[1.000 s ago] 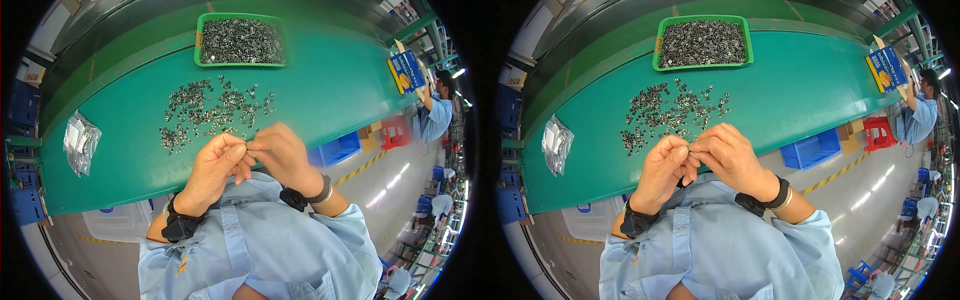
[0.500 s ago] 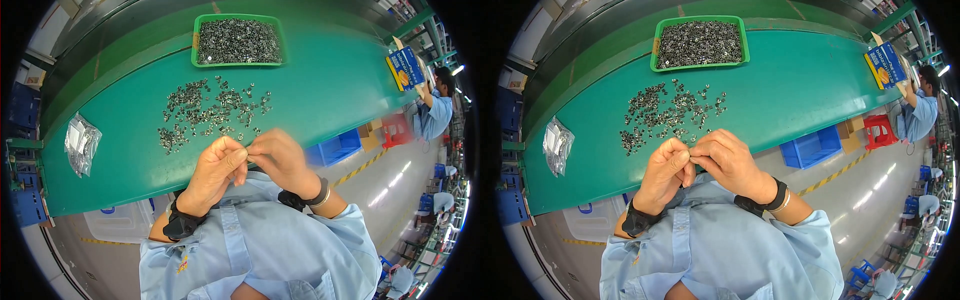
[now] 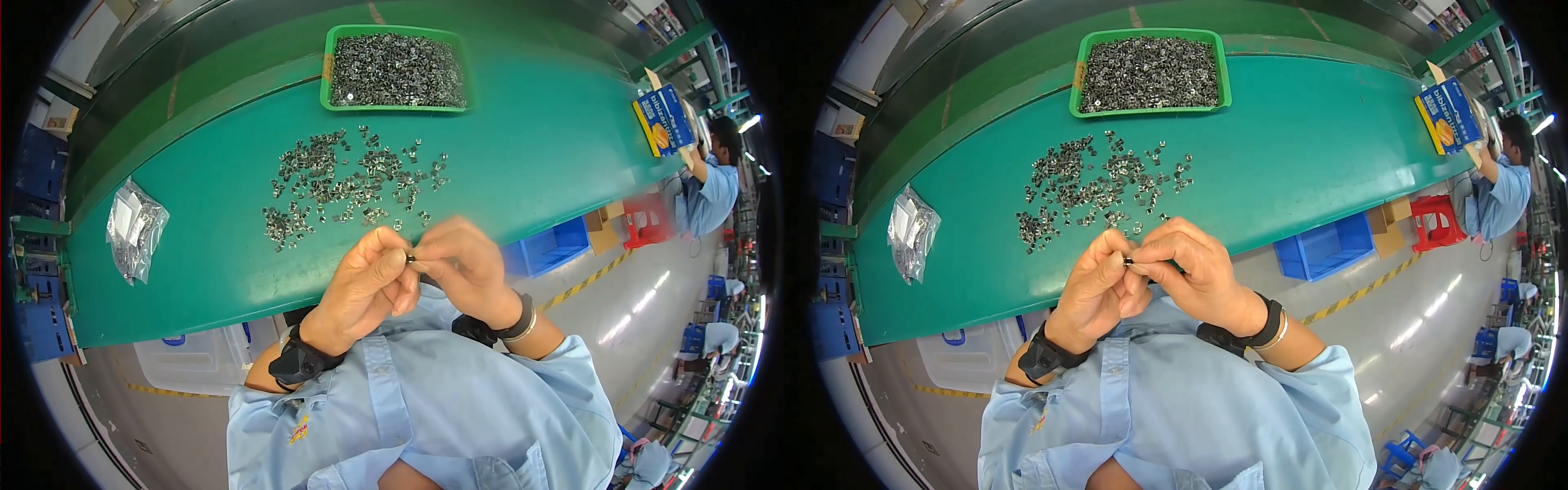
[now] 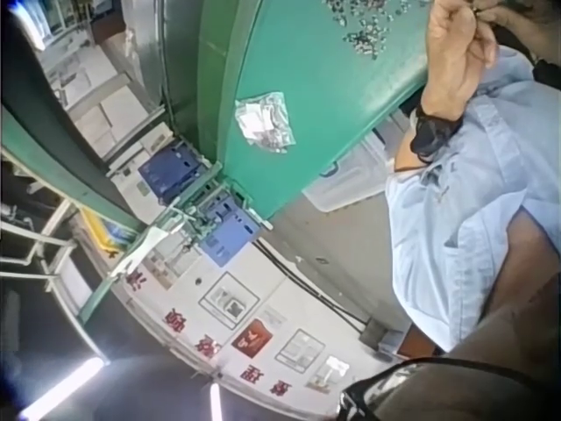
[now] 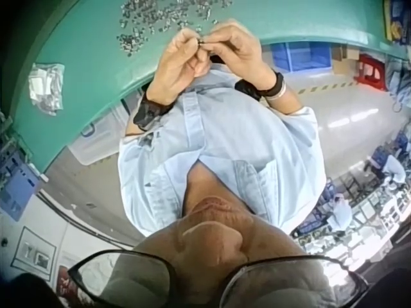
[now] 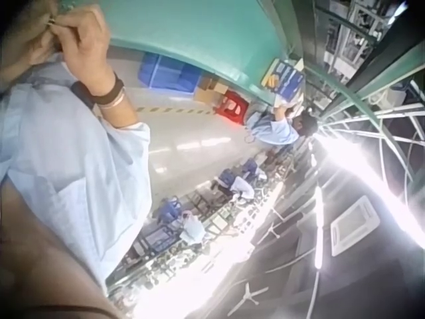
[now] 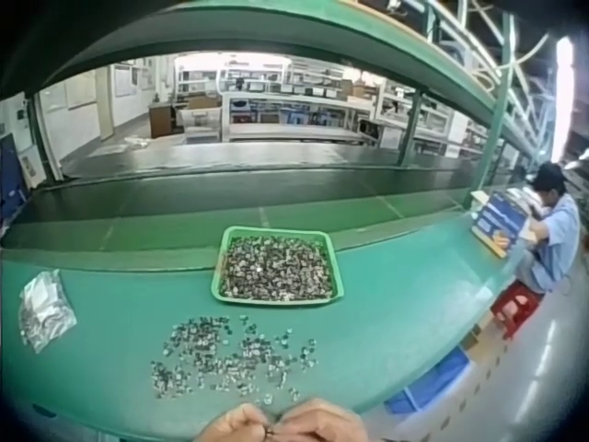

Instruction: The person picks up a small metal part from a pile on the table, joins it with another part, and then places the assembled unit into a green tray.

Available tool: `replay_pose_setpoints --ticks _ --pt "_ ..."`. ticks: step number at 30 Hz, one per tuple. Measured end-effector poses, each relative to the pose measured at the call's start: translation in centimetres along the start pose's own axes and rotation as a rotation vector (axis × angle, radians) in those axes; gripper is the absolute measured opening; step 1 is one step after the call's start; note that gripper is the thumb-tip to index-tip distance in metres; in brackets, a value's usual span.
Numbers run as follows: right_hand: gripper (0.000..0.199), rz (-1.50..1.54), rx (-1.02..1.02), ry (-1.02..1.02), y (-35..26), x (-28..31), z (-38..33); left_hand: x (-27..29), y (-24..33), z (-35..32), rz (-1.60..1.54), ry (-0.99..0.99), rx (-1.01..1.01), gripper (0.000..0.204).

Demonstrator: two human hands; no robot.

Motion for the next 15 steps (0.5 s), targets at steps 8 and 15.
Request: replay_pose_setpoints --ticks 8,15 --pt "0.014 0.01 0.027 -0.014 0.0 -0.3 0.0 -0.1 0.8 -0.4 0.107 0.02 0.014 0.016" --pt "0.013 0.043 -0.033 0.029 1.3 -0.2 -0.4 0.3 0.8 -0.4 0.122 0.126 0.034 0.017"
Point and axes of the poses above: each hand's wrist, its own z-axis towards the middle knuckle, its own x-axis out of the back of the hand, y = z × x, the point moved 10 cm from there along z, towards the middle knuckle, and after that the axes turned 15 degrees about x, right-handed, at the moved point
